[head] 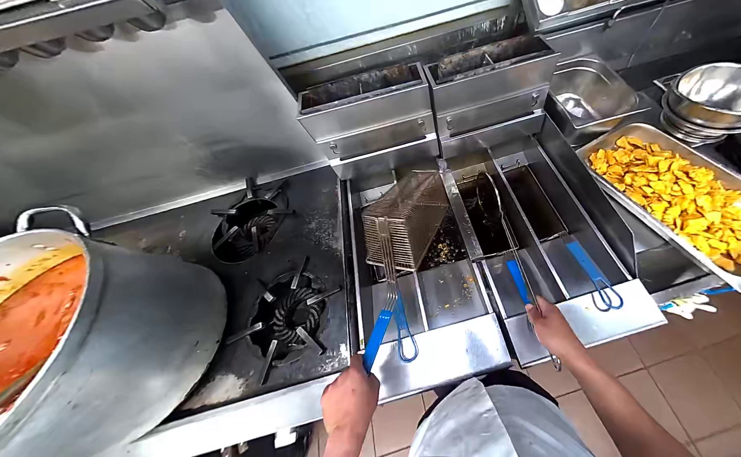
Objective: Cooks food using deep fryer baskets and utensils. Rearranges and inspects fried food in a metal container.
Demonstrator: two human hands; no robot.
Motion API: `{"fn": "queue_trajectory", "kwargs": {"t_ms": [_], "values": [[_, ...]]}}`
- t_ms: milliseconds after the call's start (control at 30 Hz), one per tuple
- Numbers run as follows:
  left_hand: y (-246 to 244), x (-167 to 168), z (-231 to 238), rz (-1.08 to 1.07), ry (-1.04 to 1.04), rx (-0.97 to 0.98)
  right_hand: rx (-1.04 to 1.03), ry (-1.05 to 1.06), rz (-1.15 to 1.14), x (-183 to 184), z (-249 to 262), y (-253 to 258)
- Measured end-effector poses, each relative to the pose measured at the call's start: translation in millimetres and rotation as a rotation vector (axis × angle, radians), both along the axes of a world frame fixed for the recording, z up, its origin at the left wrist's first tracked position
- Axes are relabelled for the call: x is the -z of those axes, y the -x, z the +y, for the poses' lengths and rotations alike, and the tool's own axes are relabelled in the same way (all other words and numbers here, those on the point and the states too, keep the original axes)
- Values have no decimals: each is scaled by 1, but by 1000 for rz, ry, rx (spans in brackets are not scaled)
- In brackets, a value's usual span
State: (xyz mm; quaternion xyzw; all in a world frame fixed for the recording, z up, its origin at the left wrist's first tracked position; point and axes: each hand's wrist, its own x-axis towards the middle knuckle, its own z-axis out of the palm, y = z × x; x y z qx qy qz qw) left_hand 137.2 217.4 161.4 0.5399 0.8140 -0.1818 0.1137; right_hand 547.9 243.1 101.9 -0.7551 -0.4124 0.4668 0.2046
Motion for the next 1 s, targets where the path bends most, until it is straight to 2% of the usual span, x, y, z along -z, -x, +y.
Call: {"fn": "queue_trajectory", "kwargs": {"t_ms": [200,500,567,667,767,1000], "values": [[17,26,-10,47,-75,-41,-14,-164,-128,-9,-42,8],[25,21,-12,82,-111,-54,-58,-383,57,-74,-43,24],[21,19,-12,70,-83,-63,-83,-369,112,-82,-38,36],[12,20,-13,58,-45,-71,-143,-239,145,-77,-32,60],[3,25,-22,37,-22,-95,-252,-106,33,-71,-25,75],[-20,36,-51,-228,146,-129,-244,-140,-19,-68,-29,67]]}}
